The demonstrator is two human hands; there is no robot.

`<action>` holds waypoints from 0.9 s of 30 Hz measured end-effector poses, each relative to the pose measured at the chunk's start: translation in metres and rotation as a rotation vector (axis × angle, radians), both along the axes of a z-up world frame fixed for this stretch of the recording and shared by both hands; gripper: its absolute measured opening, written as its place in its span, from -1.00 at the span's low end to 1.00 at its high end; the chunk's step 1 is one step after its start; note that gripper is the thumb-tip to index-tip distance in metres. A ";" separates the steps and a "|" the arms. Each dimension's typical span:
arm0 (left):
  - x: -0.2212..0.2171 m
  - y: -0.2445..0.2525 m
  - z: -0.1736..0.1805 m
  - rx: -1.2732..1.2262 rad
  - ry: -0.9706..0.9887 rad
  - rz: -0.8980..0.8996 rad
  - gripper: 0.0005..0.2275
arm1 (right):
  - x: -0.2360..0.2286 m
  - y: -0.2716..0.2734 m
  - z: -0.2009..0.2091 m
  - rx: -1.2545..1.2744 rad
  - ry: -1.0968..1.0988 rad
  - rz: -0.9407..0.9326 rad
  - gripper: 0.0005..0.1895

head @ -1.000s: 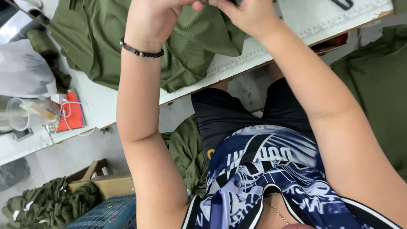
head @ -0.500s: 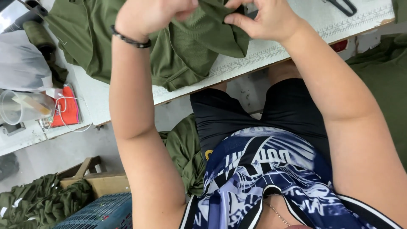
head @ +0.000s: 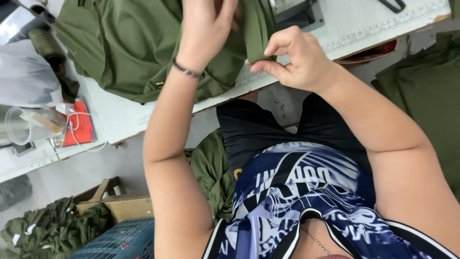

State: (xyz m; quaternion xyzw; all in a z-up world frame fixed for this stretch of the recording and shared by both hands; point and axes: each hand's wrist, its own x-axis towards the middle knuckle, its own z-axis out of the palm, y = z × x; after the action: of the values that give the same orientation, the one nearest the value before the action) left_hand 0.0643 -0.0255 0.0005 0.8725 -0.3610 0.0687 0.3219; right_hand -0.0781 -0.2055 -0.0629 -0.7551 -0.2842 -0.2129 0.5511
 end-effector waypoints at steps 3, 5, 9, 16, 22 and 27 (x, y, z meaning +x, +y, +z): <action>-0.032 -0.001 0.005 -0.369 0.932 -0.040 -0.72 | -0.003 -0.002 -0.014 -0.063 0.012 -0.096 -0.57; -0.036 0.004 -0.012 -0.583 1.148 -0.088 -0.75 | -0.004 -0.003 -0.008 -0.098 0.019 -0.048 -0.59; -0.029 0.008 -0.036 -0.939 1.229 -0.129 -0.67 | -0.005 0.000 0.003 -0.145 -0.018 0.045 -0.76; -0.038 0.004 -0.038 -0.894 1.224 -0.060 -0.70 | -0.014 0.012 -0.016 0.019 0.119 -0.180 -0.71; -0.024 -0.019 -0.007 -0.886 1.129 -0.155 -0.96 | -0.030 0.028 -0.042 -0.047 -0.081 -0.417 -0.58; 0.004 -0.029 -0.038 -0.775 1.042 0.036 -0.90 | -0.030 0.029 -0.029 -0.075 0.074 -0.438 -0.65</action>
State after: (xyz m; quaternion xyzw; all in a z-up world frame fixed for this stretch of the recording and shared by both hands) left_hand 0.0682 -0.0547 -0.0379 0.6181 -0.0917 -0.2330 0.7452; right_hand -0.1077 -0.1767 -0.0923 -0.8261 -0.1010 -0.2888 0.4732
